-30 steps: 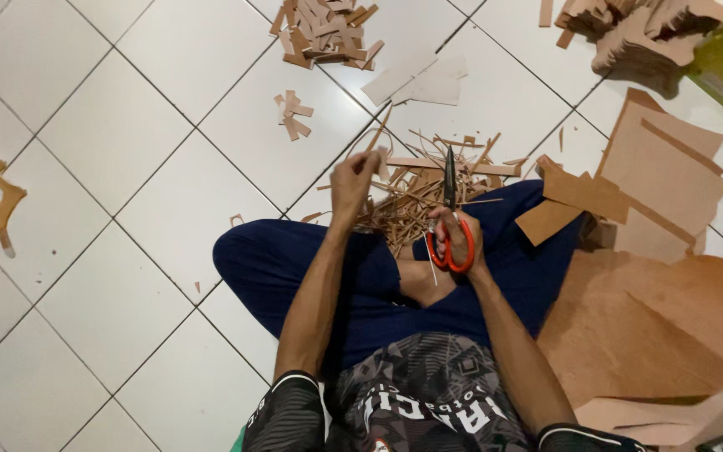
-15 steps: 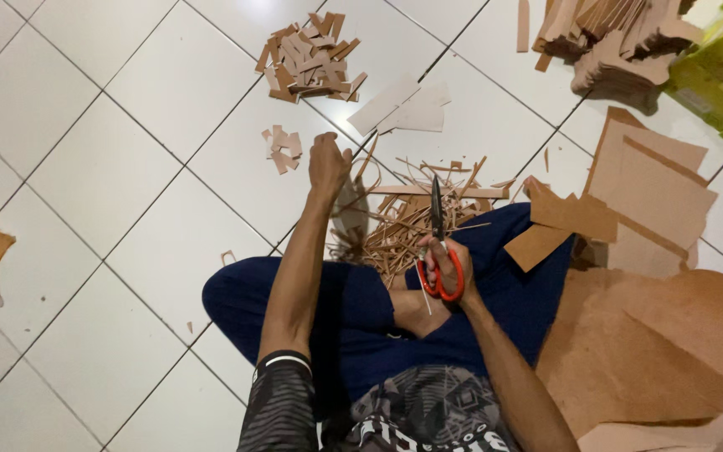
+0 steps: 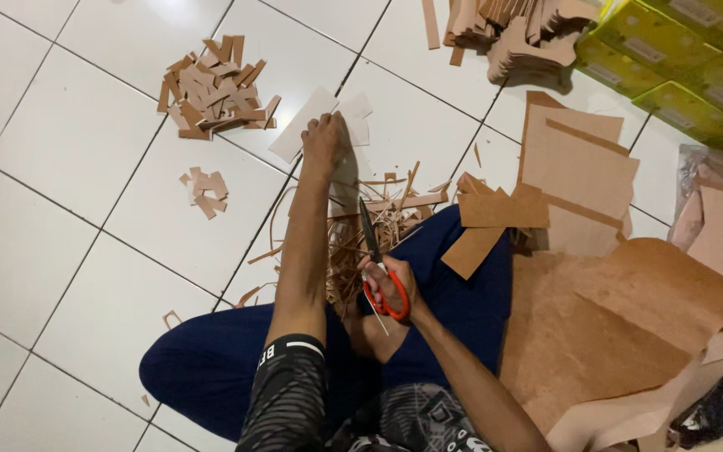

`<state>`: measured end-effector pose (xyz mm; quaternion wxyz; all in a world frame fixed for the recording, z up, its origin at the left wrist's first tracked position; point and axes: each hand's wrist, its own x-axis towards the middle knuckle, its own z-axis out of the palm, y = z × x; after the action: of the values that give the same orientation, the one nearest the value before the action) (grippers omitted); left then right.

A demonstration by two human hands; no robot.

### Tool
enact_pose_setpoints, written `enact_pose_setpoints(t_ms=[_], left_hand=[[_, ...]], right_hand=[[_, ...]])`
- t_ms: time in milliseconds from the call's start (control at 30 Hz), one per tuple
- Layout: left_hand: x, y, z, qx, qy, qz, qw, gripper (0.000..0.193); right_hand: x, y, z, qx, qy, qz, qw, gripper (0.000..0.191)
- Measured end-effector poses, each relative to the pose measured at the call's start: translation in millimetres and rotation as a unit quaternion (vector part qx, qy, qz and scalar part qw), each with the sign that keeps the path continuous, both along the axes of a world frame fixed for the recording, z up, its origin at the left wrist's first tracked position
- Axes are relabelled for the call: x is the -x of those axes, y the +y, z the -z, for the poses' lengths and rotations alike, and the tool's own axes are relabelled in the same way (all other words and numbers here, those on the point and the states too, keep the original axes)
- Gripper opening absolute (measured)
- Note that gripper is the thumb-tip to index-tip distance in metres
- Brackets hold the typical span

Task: The person sits on a tiled floor and uses scissors to cut a large sheet of brown cardboard into smaller rectangular pieces. They repeatedly trim the edges and stack the finished pieces on the floor.

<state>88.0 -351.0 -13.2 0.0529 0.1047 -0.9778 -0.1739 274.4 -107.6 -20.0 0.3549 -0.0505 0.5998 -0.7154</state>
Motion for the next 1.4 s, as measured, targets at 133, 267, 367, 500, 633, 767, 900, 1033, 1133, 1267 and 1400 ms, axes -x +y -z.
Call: enact_pose_setpoints(t_ms=[133,267,367,500,633,767,900,1033,1133,1267,1400], left_hand=[[5.8,-4.6,7.7,0.025,-0.025,0.009,0.999,0.038],[3.8,-8.4,17.9,0.019,0.008,0.030,0.999,0.009],[0.8,-10.1,9.6,0.064,0.023,0.039,0.997,0.017],[-15.1,4.0,-5.9,-0.436,0.073,-0.150,0.884,0.029],[-73.1,25.5,-17.3,-0.731,0.206,-0.093,0.644,0.044],[-139.3,41.8,-31.8,-0.830,0.246,-0.027,0.500,0.049],[-183.7,49.0,-53.3,-0.781,0.248,-0.139,0.557,0.044],[-226.1,63.0,-69.3,-0.752,0.244,-0.240,0.563,0.040],[-255.8,73.1,-75.2,-0.721,0.266,-0.254,0.588,0.036],[-278.3,79.4,-83.2,-0.723,0.314,-0.239,0.567,0.028],[-281.9,83.8,-100.7,-0.706,0.329,-0.270,0.567,0.022]], right_hand=[[2.0,-2.2,-2.3,0.018,-0.017,0.001,1.000,0.045],[1.2,-1.0,-2.0,-0.004,-0.014,-0.004,1.000,0.046],[1.3,-1.1,-3.9,0.008,-0.004,-0.007,1.000,0.046],[4.7,-1.7,-12.1,-0.024,-0.006,0.000,1.000,0.045],[4.1,-8.4,-17.4,-0.034,0.015,-0.001,0.999,0.045],[-0.8,-8.6,-18.0,-0.023,0.018,0.009,1.000,0.043],[-7.1,-7.7,-20.0,-0.013,0.019,0.020,1.000,0.042],[-11.3,-2.1,-26.8,-0.052,0.056,0.030,0.997,0.051],[-22.9,1.9,-35.0,-0.115,0.098,0.033,0.988,0.048],[-55.1,8.2,-54.3,-0.099,0.123,0.025,0.987,0.044],[-65.9,6.0,-80.4,-0.027,0.085,-0.032,0.995,0.043]])
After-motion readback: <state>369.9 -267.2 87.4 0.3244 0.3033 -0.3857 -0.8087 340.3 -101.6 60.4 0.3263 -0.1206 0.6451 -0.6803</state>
